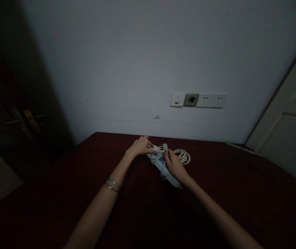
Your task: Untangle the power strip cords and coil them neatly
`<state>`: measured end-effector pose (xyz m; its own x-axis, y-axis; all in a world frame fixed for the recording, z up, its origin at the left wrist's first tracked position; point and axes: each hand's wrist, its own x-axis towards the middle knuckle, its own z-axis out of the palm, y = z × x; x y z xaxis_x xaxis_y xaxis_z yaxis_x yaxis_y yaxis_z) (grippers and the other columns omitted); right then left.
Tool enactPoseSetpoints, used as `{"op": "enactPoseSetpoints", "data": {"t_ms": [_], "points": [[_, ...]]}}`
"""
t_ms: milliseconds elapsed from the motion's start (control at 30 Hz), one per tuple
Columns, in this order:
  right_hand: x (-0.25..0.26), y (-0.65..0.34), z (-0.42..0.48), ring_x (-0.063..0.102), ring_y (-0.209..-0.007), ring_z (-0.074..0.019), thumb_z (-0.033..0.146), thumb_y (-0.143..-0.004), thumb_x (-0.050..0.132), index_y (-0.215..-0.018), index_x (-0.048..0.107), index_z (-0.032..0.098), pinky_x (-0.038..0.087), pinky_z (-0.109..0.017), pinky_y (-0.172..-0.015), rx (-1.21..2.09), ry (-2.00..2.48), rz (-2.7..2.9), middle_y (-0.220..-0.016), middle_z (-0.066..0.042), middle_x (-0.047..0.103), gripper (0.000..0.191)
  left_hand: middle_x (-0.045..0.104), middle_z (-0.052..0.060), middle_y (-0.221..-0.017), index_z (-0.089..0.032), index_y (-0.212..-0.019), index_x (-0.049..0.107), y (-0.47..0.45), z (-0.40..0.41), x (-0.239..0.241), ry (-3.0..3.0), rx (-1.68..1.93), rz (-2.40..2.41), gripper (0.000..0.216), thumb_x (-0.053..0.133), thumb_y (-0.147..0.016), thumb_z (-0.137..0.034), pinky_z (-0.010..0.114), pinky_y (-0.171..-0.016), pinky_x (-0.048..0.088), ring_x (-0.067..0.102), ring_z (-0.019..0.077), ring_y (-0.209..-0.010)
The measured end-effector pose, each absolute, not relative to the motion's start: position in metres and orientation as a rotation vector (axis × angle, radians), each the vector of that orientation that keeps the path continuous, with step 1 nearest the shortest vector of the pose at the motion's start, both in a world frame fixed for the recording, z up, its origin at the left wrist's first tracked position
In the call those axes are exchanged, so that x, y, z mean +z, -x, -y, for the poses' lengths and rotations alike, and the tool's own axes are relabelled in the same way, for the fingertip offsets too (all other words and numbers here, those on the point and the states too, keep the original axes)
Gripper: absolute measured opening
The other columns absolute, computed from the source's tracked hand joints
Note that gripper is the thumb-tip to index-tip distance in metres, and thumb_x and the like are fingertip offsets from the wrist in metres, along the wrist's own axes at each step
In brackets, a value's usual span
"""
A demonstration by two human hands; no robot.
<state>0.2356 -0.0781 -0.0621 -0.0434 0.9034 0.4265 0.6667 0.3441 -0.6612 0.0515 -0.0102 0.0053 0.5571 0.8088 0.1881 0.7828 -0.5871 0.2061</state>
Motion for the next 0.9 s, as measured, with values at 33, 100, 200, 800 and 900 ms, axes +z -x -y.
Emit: {"op": "enactPoseSetpoints", "data": {"t_ms": [33,100,200,800,900], "points": [[-0.062,-0.235,0.079,0.059,-0.09,-0.0216,0.034,-0.091,0.03,-0.108,0.049,0.013,0.04,-0.03,-0.079,0.356,1.409,1.779,-0.097,-0.014,0.063,0.033,0.042,0.013,-0.134,-0.024,-0.099,0.069,-0.053,0.012,0.006,-2.662,0.382,-1.422,0.044,0.066,-0.065,-0.052,0.044,-0.098,0.033,0.038,0.0335,-0.122],[-0.062,-0.233,0.079,0.06,-0.088,-0.0212,0.033,-0.091,0.031,-0.108,0.048,0.013,0.04,-0.029,-0.076,0.35,1.433,1.77,-0.094,-0.013,0.063,0.032,0.041,0.013,-0.135,-0.025,-0.096,0.07,-0.058,0.017,0.006,-2.623,0.327,-1.509,0.038,0.068,-0.064,-0.045,0.053,-0.098,0.029,0.035,0.0362,-0.123],[-0.062,-0.232,0.08,0.06,-0.083,-0.0212,0.033,-0.091,0.031,-0.108,0.046,0.012,0.04,-0.029,-0.073,0.342,1.46,1.762,-0.091,-0.013,0.063,0.031,0.032,0.012,-0.142,-0.024,-0.092,0.07,-0.067,0.025,0.008,-2.572,0.264,-1.622,0.031,0.07,-0.063,-0.036,0.067,-0.097,0.015,0.02,0.0422,-0.13],[-0.057,-0.229,0.086,0.06,-0.087,-0.0226,0.036,-0.089,0.034,-0.109,0.04,0.013,0.042,-0.032,-0.077,0.454,1.373,1.631,-0.097,-0.015,0.062,0.031,0.065,0.014,-0.093,-0.013,-0.089,0.061,-0.068,0.016,-0.004,-2.989,0.245,-1.22,0.02,0.046,-0.082,-0.023,0.042,-0.1,0.029,0.057,0.0256,-0.099],[-0.057,-0.23,0.085,0.059,-0.085,-0.0211,0.038,-0.088,0.036,-0.108,0.043,0.014,0.042,-0.032,-0.077,0.51,1.324,1.61,-0.094,-0.011,0.063,0.032,0.066,0.013,-0.089,-0.013,-0.091,0.059,-0.069,0.018,-0.005,-3.015,0.245,-1.201,0.019,0.043,-0.083,-0.021,0.046,-0.101,0.025,0.06,0.024,-0.09]]}}
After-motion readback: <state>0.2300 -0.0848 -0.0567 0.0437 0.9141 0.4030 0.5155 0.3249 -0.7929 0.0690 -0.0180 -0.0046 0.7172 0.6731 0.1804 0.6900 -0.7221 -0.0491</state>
